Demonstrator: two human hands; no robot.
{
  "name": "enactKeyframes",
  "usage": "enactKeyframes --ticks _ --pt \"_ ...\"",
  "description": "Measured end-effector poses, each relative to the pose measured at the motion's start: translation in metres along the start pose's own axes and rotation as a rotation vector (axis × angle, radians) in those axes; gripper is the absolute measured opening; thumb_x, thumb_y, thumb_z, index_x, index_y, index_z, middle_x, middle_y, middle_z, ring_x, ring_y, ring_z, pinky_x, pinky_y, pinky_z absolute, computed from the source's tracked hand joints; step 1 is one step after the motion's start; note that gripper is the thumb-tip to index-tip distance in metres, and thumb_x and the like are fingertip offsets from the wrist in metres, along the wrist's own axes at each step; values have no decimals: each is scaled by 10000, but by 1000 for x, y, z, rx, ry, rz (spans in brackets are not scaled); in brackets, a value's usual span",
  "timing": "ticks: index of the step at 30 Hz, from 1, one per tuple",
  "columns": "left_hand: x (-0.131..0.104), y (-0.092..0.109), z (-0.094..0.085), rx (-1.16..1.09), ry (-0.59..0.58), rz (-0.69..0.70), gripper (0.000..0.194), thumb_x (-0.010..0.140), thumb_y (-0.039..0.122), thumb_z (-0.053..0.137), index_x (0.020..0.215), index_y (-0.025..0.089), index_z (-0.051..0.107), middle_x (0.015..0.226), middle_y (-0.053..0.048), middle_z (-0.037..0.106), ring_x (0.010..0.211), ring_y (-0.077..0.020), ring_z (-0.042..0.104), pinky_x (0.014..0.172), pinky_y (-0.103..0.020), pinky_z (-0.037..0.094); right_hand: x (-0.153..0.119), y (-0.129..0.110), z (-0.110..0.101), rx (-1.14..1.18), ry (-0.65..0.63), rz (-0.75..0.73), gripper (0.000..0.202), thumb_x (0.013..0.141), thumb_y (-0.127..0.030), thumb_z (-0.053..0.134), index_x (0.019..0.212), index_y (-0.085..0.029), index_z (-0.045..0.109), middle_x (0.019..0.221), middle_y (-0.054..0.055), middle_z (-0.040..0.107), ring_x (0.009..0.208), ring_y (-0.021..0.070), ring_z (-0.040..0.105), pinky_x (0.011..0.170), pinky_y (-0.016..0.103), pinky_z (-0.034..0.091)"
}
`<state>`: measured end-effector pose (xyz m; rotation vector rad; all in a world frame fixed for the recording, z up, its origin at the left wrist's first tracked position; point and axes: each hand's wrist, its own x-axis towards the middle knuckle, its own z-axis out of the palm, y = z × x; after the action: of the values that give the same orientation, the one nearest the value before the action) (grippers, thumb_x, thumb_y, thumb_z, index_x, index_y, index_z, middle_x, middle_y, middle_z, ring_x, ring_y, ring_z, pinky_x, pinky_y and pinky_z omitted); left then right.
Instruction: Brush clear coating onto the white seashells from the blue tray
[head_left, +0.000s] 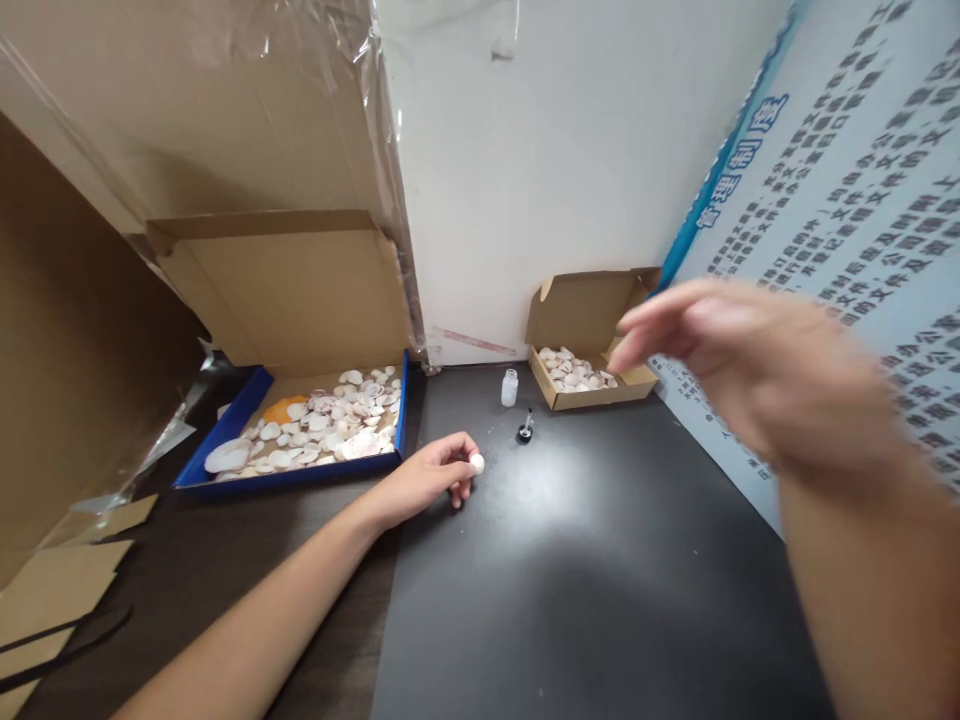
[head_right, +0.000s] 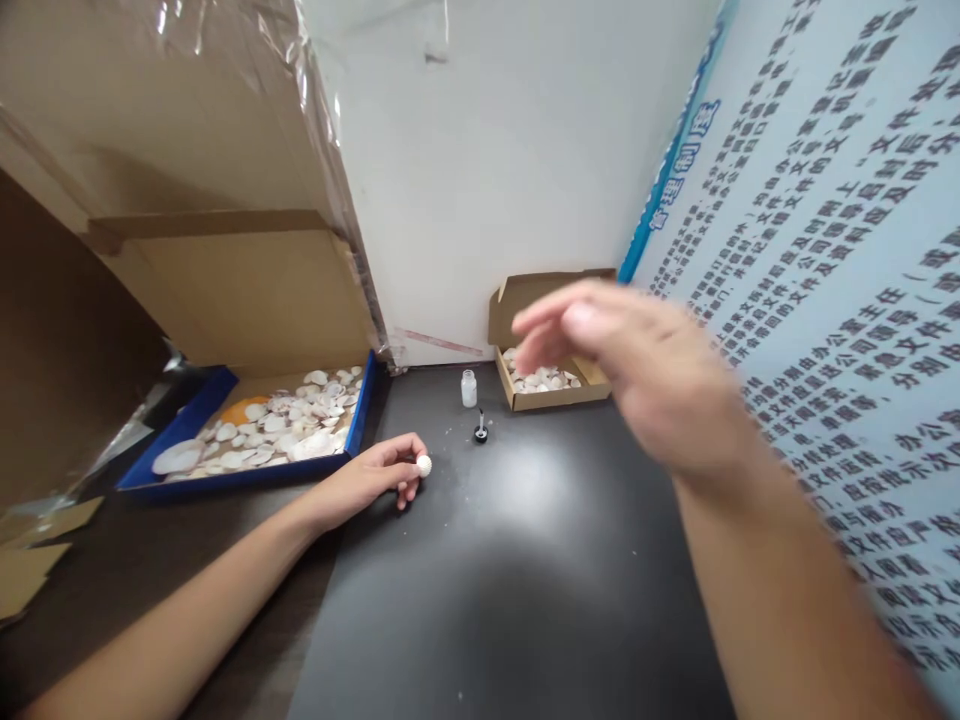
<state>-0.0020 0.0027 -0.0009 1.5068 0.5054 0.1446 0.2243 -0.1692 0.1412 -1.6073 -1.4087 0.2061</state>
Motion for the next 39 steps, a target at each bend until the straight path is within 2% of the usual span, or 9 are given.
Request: enactKeyframes --ticks 2,6,8,12,16,23,29,35,39 --pt "0 0 0 -9 10 -8 216 790 345 621 831 188 478 615 44 528 559 -97 510 532 -221 439 -2 19 28 27 -109 78 242 936 -268 422 859 -182 635 805 35 667 792 141 643 746 289 499" --pt "2 -1 -2 -21 0 -31 229 812 369 612 844 186 479 594 44 535 531 -94 495 528 -226 435 -10 62 71 -223 -271 265 83 825 -199 465 801 -195 544 668 -19 597 620 126 554 567 244 388" --pt "2 -1 -3 -20 -8 -32 243 819 386 617 844 186 483 596 43 539 533 -93 494 532 -226 434 -15 76 79 -317 -300 298 86 805 -214 482 869 -201 538 716 -13 606 614 125 542 554 238 371" --pt "2 0 -4 -34 -9 -36 270 820 414 632 836 183 493 594 46 531 541 -91 493 544 -227 440 -21 90 84 -372 -352 319 338 816 -280 528 1148 -215 525 938 32 635 662 130 581 581 243 396" --pt "1 0 -3 -45 -9 -37 290 807 430 650 843 178 510 587 49 525 536 -90 490 536 -227 438 -25 96 94 -423 -366 250 465 821 -372 583 1256 -225 508 1046 62 624 712 149 601 639 266 426" --pt "2 2 0 -66 40 -22 342 754 450 701 832 173 517 580 44 540 526 -92 504 513 -220 430 -28 96 115 -380 -332 157 313 834 -384 609 1108 -231 614 1033 55 622 909 191 615 760 289 450" --pt "2 1 0 -76 61 -28 347 769 454 692 830 182 485 556 39 575 492 -89 511 494 -204 419 -27 98 119 -329 -300 145 155 872 -309 560 964 -209 636 948 36 641 765 148 587 684 266 425" --pt "13 -1 4 -158 112 22 297 811 434 642 843 193 472 526 51 557 457 -79 482 481 -194 419 -29 87 120 -177 -252 100 244 858 -209 525 1071 -199 643 886 30 643 735 134 590 694 256 450" --pt "20 -2 6 -199 125 56 292 809 435 638 854 192 483 524 50 555 453 -82 488 482 -197 433 -32 82 120 -172 -253 58 247 875 -214 505 1078 -201 644 904 39 616 751 141 581 698 266 456"
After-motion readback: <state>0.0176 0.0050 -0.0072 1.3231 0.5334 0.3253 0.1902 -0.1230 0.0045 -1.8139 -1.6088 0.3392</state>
